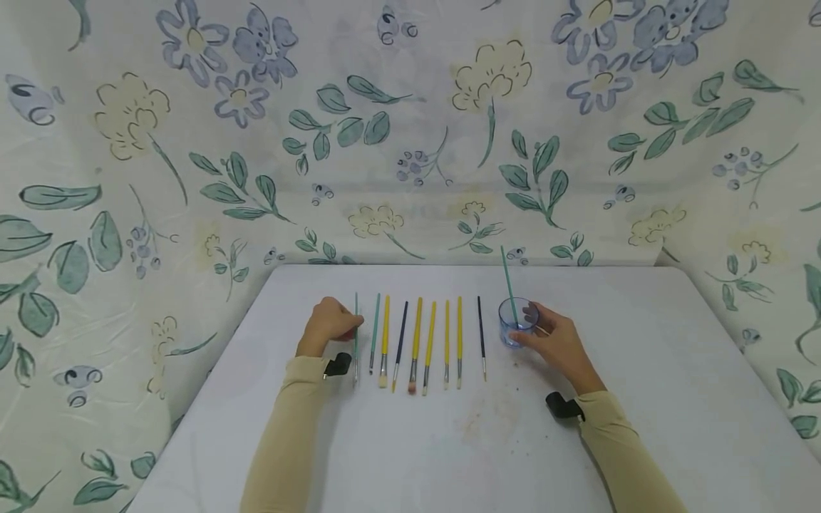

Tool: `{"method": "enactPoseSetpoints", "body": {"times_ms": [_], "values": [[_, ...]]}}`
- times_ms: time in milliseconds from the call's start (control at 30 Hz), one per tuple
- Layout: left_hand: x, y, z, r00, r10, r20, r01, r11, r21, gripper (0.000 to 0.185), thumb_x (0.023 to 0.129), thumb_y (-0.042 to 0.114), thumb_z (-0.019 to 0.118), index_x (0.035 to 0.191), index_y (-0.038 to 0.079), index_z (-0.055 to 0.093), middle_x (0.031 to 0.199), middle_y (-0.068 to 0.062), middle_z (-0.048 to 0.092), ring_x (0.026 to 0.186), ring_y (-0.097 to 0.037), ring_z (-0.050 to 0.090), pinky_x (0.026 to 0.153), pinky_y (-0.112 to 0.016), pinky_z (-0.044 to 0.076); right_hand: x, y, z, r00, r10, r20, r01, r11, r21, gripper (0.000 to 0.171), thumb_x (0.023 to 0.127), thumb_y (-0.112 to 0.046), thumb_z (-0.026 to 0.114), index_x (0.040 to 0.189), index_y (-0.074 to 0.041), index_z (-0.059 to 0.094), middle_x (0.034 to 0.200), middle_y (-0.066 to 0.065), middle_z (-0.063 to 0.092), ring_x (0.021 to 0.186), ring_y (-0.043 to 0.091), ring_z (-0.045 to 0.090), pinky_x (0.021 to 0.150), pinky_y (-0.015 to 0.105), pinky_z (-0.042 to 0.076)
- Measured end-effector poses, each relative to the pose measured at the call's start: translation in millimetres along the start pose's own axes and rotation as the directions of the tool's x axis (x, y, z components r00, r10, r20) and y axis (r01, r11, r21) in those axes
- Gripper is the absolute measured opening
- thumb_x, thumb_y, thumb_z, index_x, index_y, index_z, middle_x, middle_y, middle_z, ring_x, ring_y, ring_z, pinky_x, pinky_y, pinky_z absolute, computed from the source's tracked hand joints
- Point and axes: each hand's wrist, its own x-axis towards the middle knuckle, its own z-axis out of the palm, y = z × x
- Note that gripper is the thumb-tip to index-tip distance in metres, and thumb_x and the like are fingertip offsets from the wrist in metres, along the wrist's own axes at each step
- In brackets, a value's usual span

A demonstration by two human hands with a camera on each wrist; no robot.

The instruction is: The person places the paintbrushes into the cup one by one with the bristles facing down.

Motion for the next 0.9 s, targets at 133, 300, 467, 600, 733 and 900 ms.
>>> {"method": "enactPoseSetpoints", "body": {"times_ms": [133,300,467,600,733,900], "values": [[-4.0,5.2,-9.8,1.0,0.008,0.006,-0.006,0.983,-0.184,0.032,0.095,0.018,0.066,0.111,-0.01,0.069,0.079,-0.008,0.072,0.064,-0.009,0.069,0.067,-0.024,0.063,-1.5,-0.6,-0.5,1.0,-0.014,0.001,0.014,1.0,0.003,0.092,0.087,-0.029,0.084,0.159,0.0,0.034,0.159,0.025,0.045,0.151,0.041,0.042,0.119,0.043,0.042],[-7.5,13.1,-11.9,1.0,0.024,0.007,-0.019,0.93,-0.366,0.033,0.094,0.014,0.064,0.118,-0.009,0.063,0.086,-0.009,0.073,0.069,-0.01,0.071,0.07,-0.023,0.064,-1.4,0.9,-0.5,0.999,-0.032,0.002,0.032,0.999,0.002,0.092,0.087,-0.028,0.084,0.159,0.001,0.034,0.159,0.026,0.045,0.15,0.041,0.042,0.118,0.042,0.042],[-11.2,27.4,-8.9,0.999,0.042,-0.005,-0.039,0.864,-0.502,0.031,0.095,0.011,0.064,0.119,-0.008,0.063,0.089,-0.007,0.073,0.072,-0.01,0.072,0.071,-0.022,0.064,-0.7,1.1,-0.2,0.999,-0.035,0.001,0.035,0.999,0.0,0.091,0.087,-0.028,0.084,0.158,0.001,0.035,0.158,0.026,0.046,0.15,0.042,0.042,0.118,0.043,0.042],[-16.0,41.9,-4.6,0.997,0.073,-0.037,-0.081,0.816,-0.572,0.028,0.094,0.01,0.065,0.115,-0.008,0.065,0.088,-0.006,0.072,0.073,-0.01,0.073,0.073,-0.023,0.064,-0.6,0.9,-0.2,0.999,-0.033,0.0,0.033,0.999,0.0,0.091,0.087,-0.028,0.084,0.158,0.001,0.035,0.158,0.026,0.046,0.15,0.042,0.042,0.118,0.043,0.042],[-20.8,55.8,1.4,0.988,0.127,-0.084,-0.151,0.761,-0.631,0.026,0.094,0.008,0.065,0.113,-0.01,0.065,0.084,-0.003,0.071,0.072,-0.01,0.073,0.073,-0.024,0.065,-1.0,-0.8,-0.3,0.999,-0.038,0.001,0.038,0.999,-0.002,0.091,0.087,-0.028,0.084,0.158,0.001,0.035,0.158,0.026,0.046,0.149,0.043,0.042,0.118,0.044,0.041],[-25.2,70.4,11.5,0.973,0.195,-0.119,-0.222,0.679,-0.699,0.025,0.094,0.004,0.065,0.113,-0.013,0.064,0.076,0.003,0.072,0.068,-0.009,0.073,0.071,-0.023,0.064,-1.4,-0.5,-0.5,1.0,-0.024,0.005,0.024,1.0,0.003,0.092,0.087,-0.029,0.084,0.158,0.001,0.035,0.157,0.027,0.046,0.149,0.043,0.042,0.119,0.045,0.041]]}}
